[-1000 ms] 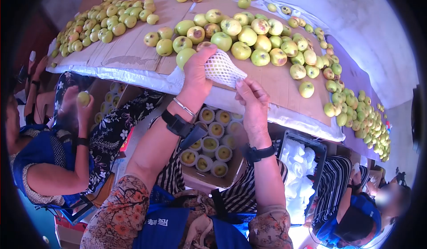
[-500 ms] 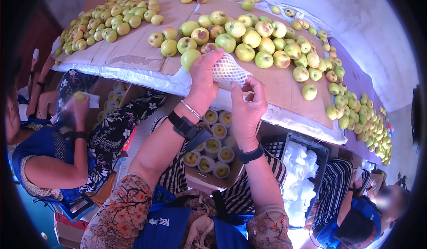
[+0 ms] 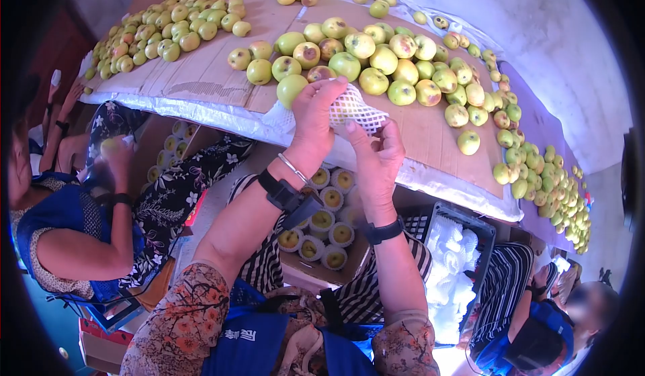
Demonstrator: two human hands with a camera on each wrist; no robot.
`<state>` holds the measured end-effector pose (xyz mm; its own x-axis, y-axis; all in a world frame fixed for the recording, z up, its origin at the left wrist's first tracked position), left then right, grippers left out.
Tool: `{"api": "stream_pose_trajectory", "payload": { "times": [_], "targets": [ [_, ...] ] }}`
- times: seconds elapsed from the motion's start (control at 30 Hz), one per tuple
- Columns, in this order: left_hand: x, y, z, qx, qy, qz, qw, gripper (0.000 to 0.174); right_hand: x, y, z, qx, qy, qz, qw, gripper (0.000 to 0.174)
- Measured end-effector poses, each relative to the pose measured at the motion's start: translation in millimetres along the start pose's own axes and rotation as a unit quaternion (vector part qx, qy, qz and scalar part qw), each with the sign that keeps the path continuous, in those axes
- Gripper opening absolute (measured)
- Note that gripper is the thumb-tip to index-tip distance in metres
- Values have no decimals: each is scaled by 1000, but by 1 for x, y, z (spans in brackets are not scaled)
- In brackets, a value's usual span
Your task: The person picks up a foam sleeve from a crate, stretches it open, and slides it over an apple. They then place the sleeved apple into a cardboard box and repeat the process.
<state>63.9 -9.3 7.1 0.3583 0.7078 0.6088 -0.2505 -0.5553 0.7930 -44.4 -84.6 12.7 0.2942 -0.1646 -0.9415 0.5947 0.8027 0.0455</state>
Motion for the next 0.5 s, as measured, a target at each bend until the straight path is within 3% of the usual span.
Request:
{"api": "stream_pose_trajectory", "payload": {
  "times": [0.03, 0.13, 0.23, 0.33, 0.43, 0.5],
  "targets": [
    [0, 2, -1, 8, 8, 15, 1000, 27, 0, 3, 0, 9, 4, 39, 999, 26],
    [-2, 0, -2, 19, 25, 41, 999, 32, 7, 5, -4, 65, 29, -42, 997, 26],
    [-2, 2, -5, 36, 55, 73, 995, 38, -6, 9, -5, 73, 6, -155, 985, 26],
    [3, 6, -8, 45, 80, 98, 991, 44, -17, 12, -3, 50, -25, -176, 983, 29],
    [8, 10, -12, 45, 70, 117, 990, 48, -20, 13, -6, 13, -5, 41, 999, 30],
    [8, 7, -11, 47, 68, 123, 989, 47, -23, 11, -5, -28, 22, 73, 997, 29]
  ]
}}
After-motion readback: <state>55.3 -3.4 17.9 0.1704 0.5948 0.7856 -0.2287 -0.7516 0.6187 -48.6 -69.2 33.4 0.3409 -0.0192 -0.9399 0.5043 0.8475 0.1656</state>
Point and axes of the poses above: each hand's wrist, its own z-axis towards the middle knuckle, its own y-axis out of the palm, x = y × z, the point moved 4 cm from there along z, towards the middle knuckle, and after that the axes turned 6 degrees about -x, right-handed, at the moved point
